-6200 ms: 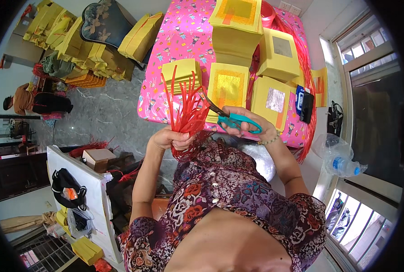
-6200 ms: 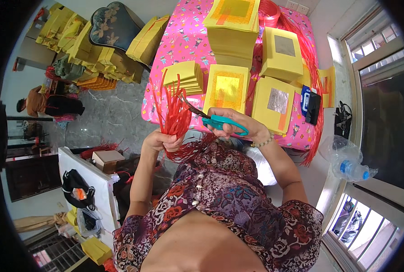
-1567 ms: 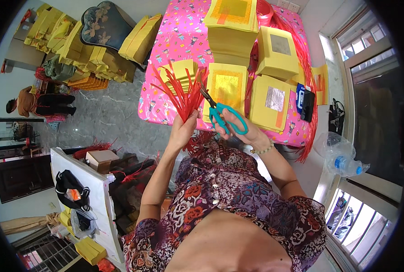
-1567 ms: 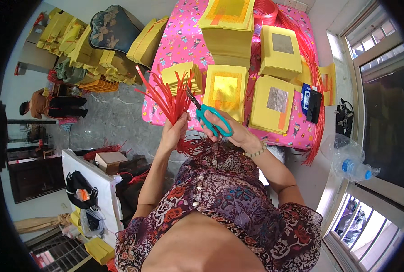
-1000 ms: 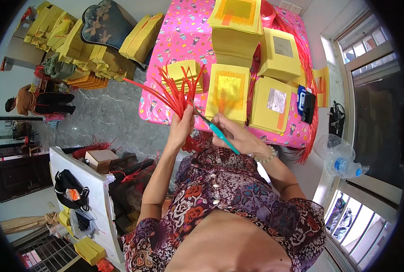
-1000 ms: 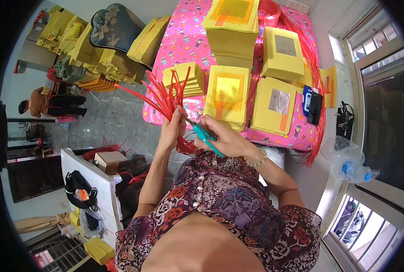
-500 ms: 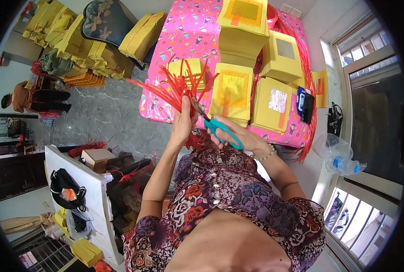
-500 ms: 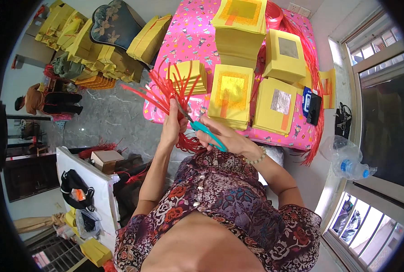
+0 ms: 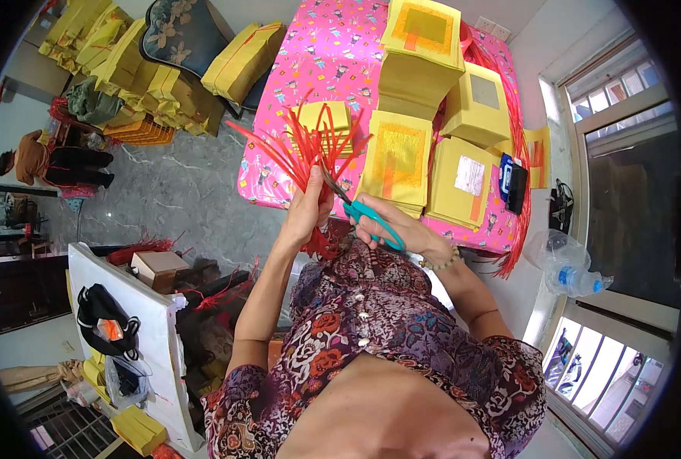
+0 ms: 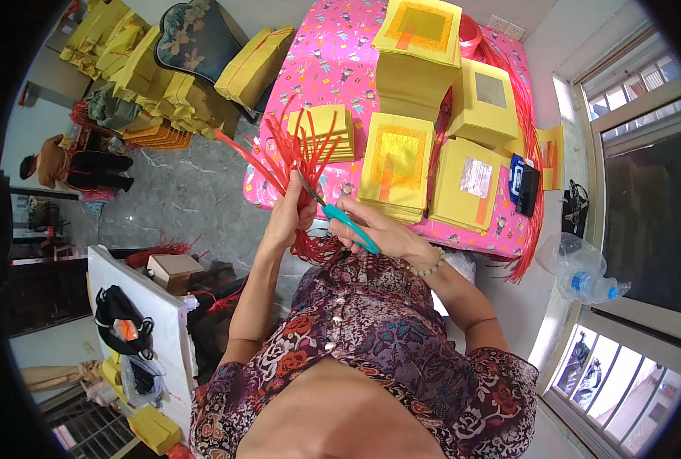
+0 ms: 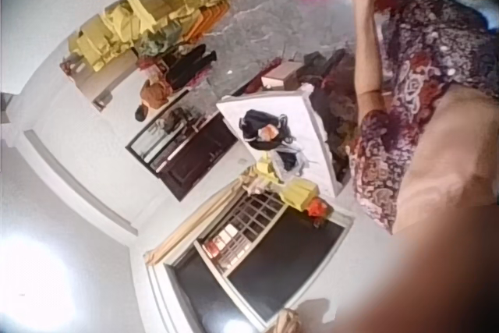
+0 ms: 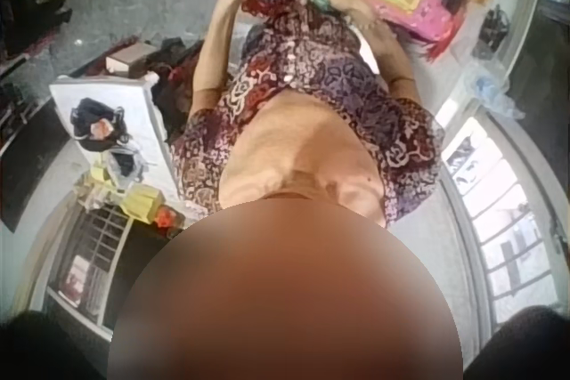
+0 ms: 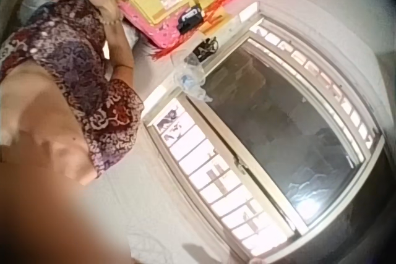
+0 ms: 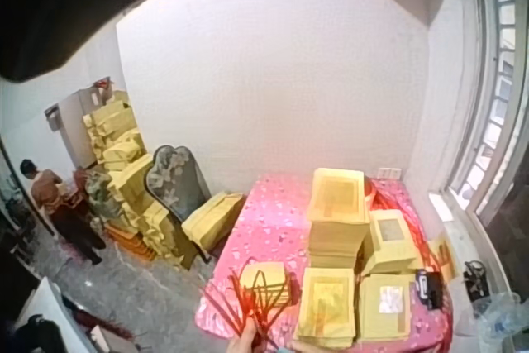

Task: The recorder is using scissors to cut red paper strips and is arranging them with stacks of yellow Joss paper boxes.

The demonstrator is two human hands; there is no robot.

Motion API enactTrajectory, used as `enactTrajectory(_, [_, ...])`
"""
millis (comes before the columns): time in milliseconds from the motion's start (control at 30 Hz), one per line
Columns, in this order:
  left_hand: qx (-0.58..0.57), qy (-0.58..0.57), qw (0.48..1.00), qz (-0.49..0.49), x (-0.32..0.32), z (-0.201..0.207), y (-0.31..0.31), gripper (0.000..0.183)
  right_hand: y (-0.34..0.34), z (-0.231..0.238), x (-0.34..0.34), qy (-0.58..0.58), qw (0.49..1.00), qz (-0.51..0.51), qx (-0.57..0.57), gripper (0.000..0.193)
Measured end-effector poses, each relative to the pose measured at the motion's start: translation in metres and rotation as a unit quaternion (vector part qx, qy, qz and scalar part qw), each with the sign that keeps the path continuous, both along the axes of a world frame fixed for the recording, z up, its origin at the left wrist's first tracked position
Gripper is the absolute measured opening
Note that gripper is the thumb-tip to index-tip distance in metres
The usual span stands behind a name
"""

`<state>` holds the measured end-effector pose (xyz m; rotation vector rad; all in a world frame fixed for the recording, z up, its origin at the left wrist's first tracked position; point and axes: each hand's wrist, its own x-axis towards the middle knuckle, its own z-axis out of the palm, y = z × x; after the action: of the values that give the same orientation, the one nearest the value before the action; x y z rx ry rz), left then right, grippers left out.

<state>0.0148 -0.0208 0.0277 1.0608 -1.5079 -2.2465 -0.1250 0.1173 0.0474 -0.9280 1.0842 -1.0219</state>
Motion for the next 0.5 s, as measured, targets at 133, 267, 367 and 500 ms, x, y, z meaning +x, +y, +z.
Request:
enactTrajectory(133, [-0.017, -0.005, 0.999, -0.031, 0.000, 0.007, 0.004, 0.058, -0.004, -0.006, 0.000, -0.042, 0.998, -0.037, 0.006, 0.051])
enactTrajectory(267, [0.146, 0.046, 0.986, -0.064, 0.006, 0.004, -0.001, 0.054, -0.003, -0.008, 0.009, -0.035, 0.998, -0.042, -0.040, 0.054])
enactTrajectory(367, [0.210, 0.075, 0.973, -0.065, 0.005, 0.006, -0.002, 0.050, -0.002, -0.016, 0.013, -0.048, 0.994, -0.079, -0.057, 0.039])
enactTrajectory(500, [0.175, 0.058, 0.979, -0.090, 0.005, 0.006, -0.003, 0.050, -0.001, -0.017, 0.009, -0.025, 0.994, -0.096, -0.040, 0.036])
